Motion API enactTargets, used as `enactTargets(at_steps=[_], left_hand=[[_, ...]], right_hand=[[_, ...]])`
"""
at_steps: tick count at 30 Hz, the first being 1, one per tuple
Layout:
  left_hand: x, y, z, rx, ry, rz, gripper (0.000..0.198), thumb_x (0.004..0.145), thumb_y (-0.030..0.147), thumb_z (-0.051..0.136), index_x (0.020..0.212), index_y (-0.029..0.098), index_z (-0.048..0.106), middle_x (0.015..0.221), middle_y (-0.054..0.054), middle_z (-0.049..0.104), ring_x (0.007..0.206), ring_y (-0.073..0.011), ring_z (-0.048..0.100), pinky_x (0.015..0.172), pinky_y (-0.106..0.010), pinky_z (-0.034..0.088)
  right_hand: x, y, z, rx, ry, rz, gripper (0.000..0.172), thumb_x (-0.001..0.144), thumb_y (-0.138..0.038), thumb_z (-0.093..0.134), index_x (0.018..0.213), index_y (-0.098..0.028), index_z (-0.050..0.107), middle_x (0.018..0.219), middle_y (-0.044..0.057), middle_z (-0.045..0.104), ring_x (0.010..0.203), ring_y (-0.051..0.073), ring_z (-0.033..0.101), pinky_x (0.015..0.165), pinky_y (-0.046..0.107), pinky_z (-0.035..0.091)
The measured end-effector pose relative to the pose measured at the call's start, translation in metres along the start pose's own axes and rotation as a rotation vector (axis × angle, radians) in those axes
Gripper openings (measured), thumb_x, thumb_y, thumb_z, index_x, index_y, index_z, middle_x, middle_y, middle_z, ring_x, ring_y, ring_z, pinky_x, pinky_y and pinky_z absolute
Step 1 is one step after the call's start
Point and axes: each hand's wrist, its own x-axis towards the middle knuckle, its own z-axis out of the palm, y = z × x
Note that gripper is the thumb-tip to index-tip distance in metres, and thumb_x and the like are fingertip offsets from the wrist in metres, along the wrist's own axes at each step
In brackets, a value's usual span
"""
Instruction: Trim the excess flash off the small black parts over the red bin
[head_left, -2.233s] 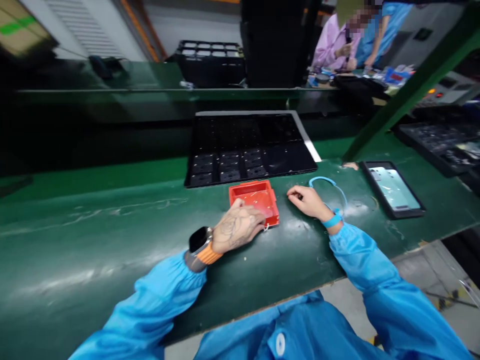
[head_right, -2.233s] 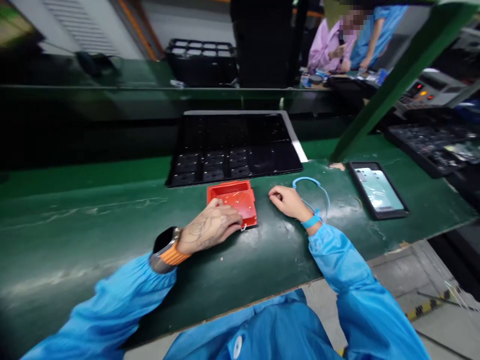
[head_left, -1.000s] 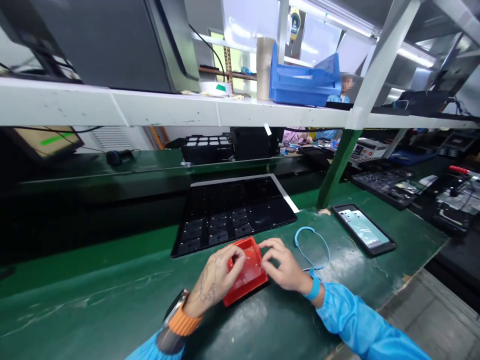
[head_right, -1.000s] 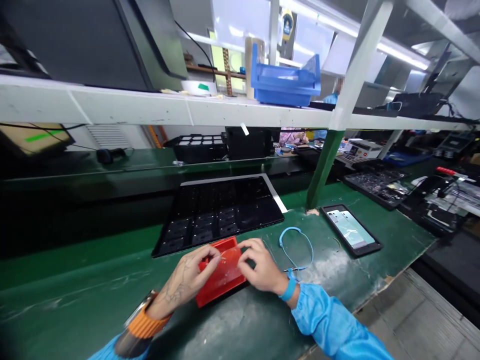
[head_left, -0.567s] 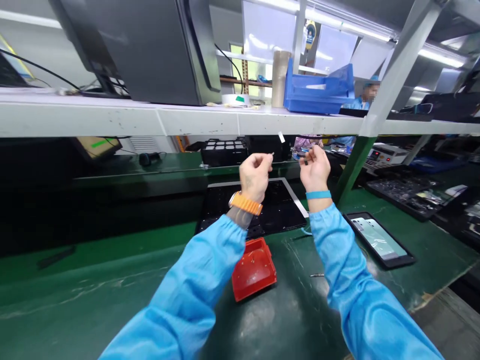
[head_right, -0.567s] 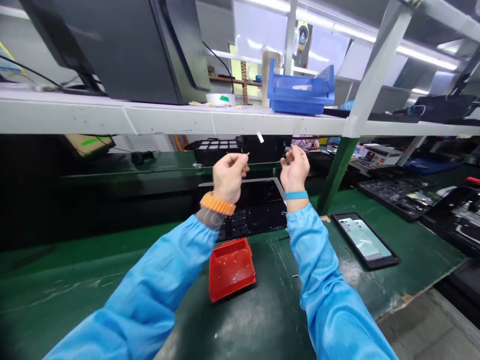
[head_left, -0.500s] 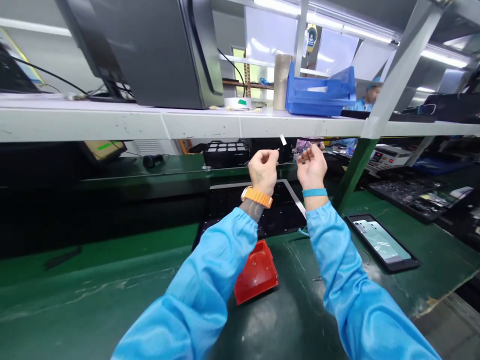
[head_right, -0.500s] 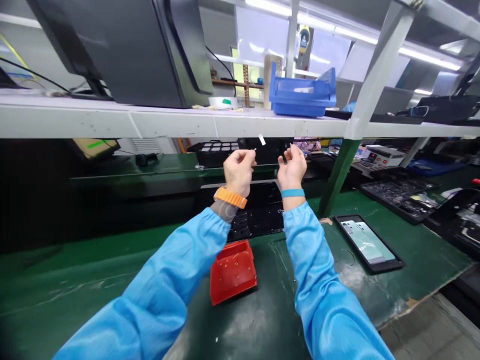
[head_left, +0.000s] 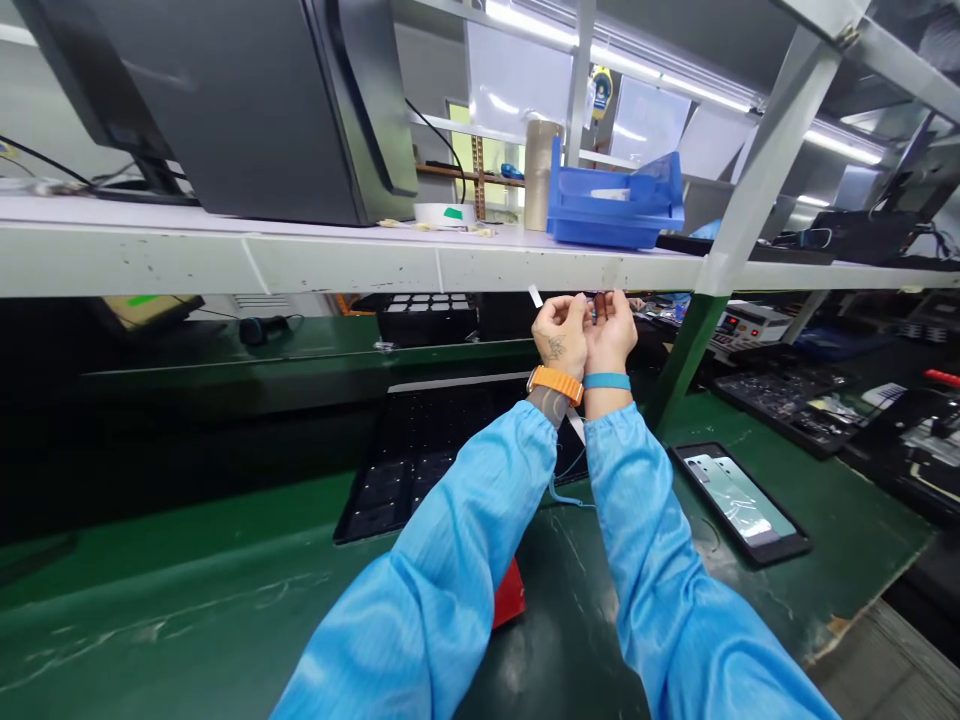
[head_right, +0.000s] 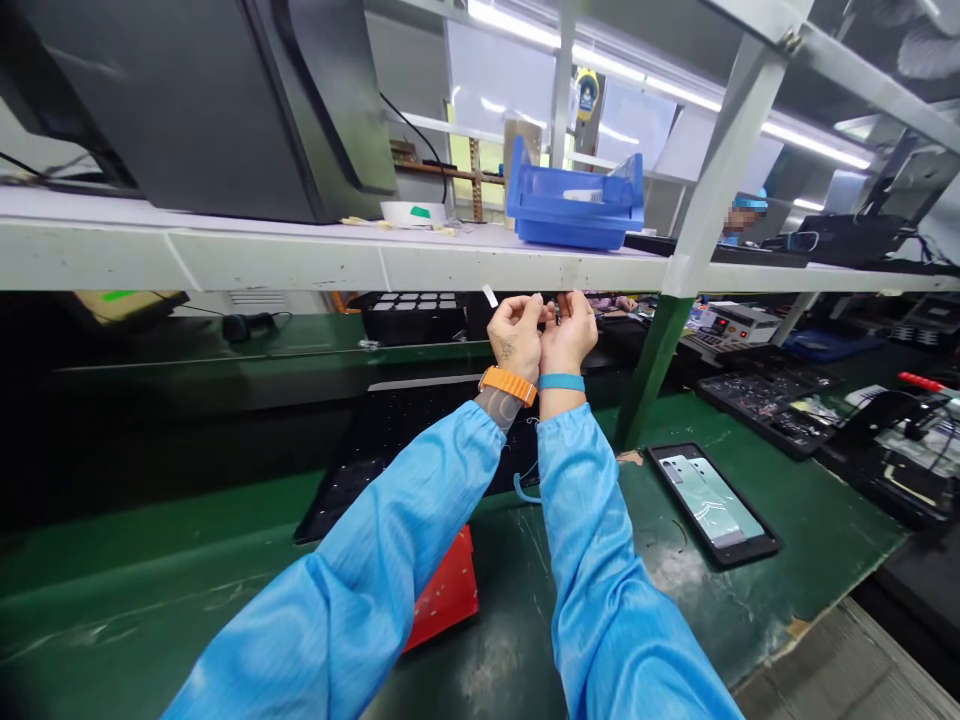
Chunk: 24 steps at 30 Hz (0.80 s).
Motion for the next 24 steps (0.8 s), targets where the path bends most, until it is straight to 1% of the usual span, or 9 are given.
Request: enactTargets(at_steps=[3, 7, 14, 17, 21, 24], left_hand=[[0.003, -0.001, -0.003, -0.041, 0.011, -0.061, 0.014, 0.086, 0.025, 0.073, 0.082, 0.015, 0.064, 0.081, -0.004, 0.073, 0.077, -0.014, 0.072, 0.076, -0.026, 0.057], [0.005, 0.002, -0.006, -0.078, -0.001, -0.107, 0.015, 0.086, 0.025, 0.075, 0.087, 0.014, 0.065, 0.088, -0.007, 0.075, 0.082, -0.0159, 0.074, 0.077, -0.028, 0.059], [0.008, 0.004, -0.004, -0.018, -0.005, -0.08, 0.025, 0.081, 0.033, 0.08, 0.082, 0.013, 0.065, 0.08, -0.004, 0.074, 0.077, -0.0134, 0.073, 0.078, -0.025, 0.059], [0.01, 0.003, -0.002, 0.05, 0.011, -0.075, 0.026, 0.081, 0.034, 0.08, 0.08, 0.014, 0.064, 0.077, -0.004, 0.073, 0.075, -0.0137, 0.072, 0.075, -0.025, 0.059], [0.013, 0.002, -0.001, 0.128, 0.025, -0.048, 0.019, 0.085, 0.03, 0.075, 0.08, 0.015, 0.064, 0.076, -0.004, 0.072, 0.073, -0.0144, 0.072, 0.07, -0.024, 0.057], [0.014, 0.001, -0.002, 0.258, 0.037, 0.004, 0.02, 0.087, 0.032, 0.073, 0.079, 0.016, 0.063, 0.074, -0.002, 0.072, 0.071, -0.0145, 0.072, 0.071, -0.025, 0.055]], right_hand=[[-0.003, 0.003, 0.001, 0.021, -0.003, 0.026, 0.008, 0.091, -0.021, 0.064, 0.086, -0.02, 0.058, 0.091, -0.001, 0.065, 0.083, 0.011, 0.068, 0.064, 0.019, 0.058], [-0.005, 0.005, 0.0, 0.046, -0.008, 0.058, 0.007, 0.092, -0.02, 0.063, 0.086, -0.02, 0.058, 0.092, -0.001, 0.066, 0.084, 0.01, 0.067, 0.068, 0.019, 0.058], [-0.003, 0.007, 0.001, 0.048, -0.016, 0.073, 0.008, 0.091, -0.023, 0.063, 0.086, -0.02, 0.058, 0.088, -0.001, 0.066, 0.086, 0.012, 0.068, 0.077, 0.023, 0.059], [0.0, 0.008, 0.002, 0.034, -0.019, 0.069, 0.008, 0.092, -0.022, 0.063, 0.086, -0.02, 0.057, 0.084, -0.002, 0.064, 0.082, 0.012, 0.067, 0.075, 0.022, 0.059], [0.003, 0.009, 0.001, -0.005, -0.031, 0.054, 0.011, 0.09, -0.023, 0.067, 0.087, -0.02, 0.057, 0.082, -0.003, 0.063, 0.078, 0.012, 0.066, 0.071, 0.022, 0.058], [0.005, 0.01, 0.001, -0.048, -0.033, 0.031, 0.014, 0.089, -0.025, 0.069, 0.088, -0.02, 0.056, 0.083, -0.003, 0.064, 0.078, 0.012, 0.066, 0.068, 0.023, 0.057]])
